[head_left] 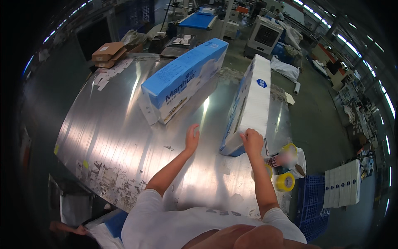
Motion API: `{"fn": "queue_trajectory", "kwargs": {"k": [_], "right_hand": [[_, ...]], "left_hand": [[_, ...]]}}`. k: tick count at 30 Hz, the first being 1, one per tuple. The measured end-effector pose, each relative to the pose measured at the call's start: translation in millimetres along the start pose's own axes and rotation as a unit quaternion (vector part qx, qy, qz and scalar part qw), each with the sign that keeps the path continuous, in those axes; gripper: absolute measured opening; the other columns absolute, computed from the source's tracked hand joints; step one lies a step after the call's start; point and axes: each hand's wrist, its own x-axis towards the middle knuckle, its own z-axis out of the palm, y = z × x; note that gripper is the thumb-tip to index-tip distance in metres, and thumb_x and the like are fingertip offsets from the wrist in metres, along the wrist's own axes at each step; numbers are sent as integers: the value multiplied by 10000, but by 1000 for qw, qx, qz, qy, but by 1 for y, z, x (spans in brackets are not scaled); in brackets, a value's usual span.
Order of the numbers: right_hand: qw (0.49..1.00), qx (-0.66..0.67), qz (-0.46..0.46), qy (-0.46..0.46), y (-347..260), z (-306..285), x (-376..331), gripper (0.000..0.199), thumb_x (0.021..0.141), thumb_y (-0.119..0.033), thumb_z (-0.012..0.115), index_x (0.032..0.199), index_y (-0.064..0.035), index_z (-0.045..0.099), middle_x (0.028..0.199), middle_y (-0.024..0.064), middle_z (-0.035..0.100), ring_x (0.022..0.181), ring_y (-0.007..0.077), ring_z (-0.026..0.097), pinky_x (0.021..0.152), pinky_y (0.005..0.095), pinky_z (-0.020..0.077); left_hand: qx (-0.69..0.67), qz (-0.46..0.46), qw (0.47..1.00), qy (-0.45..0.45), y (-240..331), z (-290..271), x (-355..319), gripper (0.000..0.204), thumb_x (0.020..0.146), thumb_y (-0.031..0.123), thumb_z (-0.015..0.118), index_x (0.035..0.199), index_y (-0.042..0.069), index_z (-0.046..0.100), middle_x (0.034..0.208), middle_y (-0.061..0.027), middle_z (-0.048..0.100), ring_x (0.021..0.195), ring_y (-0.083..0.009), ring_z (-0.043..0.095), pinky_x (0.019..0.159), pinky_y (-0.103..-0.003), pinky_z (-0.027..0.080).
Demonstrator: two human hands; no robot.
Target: The person packs stacks of tissues into plastic bags and seals them using a handheld tape dispenser, then moves the sealed packages onto a metal table where other workers place them into blue shipping boxes.
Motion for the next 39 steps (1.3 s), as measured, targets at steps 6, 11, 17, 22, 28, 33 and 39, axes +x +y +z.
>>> {"fn": "queue_trajectory", "kwargs": {"k": [6, 11, 17, 22, 28, 33, 39], "right_hand": [[934, 308, -178, 33, -167, 16, 90, 309, 649, -145, 648, 923, -60, 534, 952, 84, 525, 911, 267, 469, 762, 357, 382], [918, 311, -243, 26, -272, 132, 153, 411, 631, -117, 656, 1007, -53, 502, 951, 96, 519, 898, 274, 475, 756, 353, 404], [965, 171, -183, -81, -356, 186, 165, 151, 708, -131, 564, 827, -52, 514, 779, 94, 571, 681, 322, 561, 598, 393, 448], [964, 220, -134, -68, -319, 192, 167, 112, 755, -166, 513, 726, -62, 539, 745, 111, 579, 674, 313, 571, 567, 402, 432], [953, 283, -39, -102, -222, 138, 93, 161, 767, -231, 525, 734, -75, 542, 728, 92, 572, 686, 275, 555, 576, 377, 411], [937, 343, 63, -40, -125, 62, 11, 157, 764, -176, 553, 692, -41, 522, 643, 92, 511, 584, 243, 497, 524, 308, 372], [967, 233, -54, -92, -109, -50, -107, 154, 747, -178, 565, 649, -67, 524, 627, 82, 492, 584, 277, 509, 510, 360, 391]], "left_hand": [[-60, -95, 969, 221, -23, -143, 33, 210, 793, 40, 437, 992, 44, 503, 983, -52, 497, 876, -142, 483, 727, -252, 393], [-68, -154, 970, 177, -46, -143, -29, 199, 813, 35, 430, 999, 34, 498, 947, -51, 519, 836, -139, 499, 725, -247, 398], [-180, -287, 928, 156, -87, -122, -183, 188, 809, 80, 459, 980, 44, 528, 834, -45, 555, 710, -95, 508, 613, -205, 399], [-283, -406, 861, 118, -91, -115, -182, 218, 805, 129, 479, 1001, 38, 508, 837, -39, 558, 701, -106, 519, 605, -216, 415], [-319, -468, 819, 93, -90, -166, -111, 448, 825, 398, 467, 1193, 161, 372, 1176, -94, 393, 1016, -229, 433, 791, -401, 411], [-450, -552, 702, -2, -48, -144, -97, 870, 688, 667, 450, 1323, 302, -19, 1385, -60, -129, 1263, -370, 38, 847, -656, 240], [-561, -562, 607, -19, 30, -91, -134, 1003, 632, 665, 526, 1317, 289, -102, 1362, -85, -202, 1261, -374, 24, 840, -668, 252]]}}
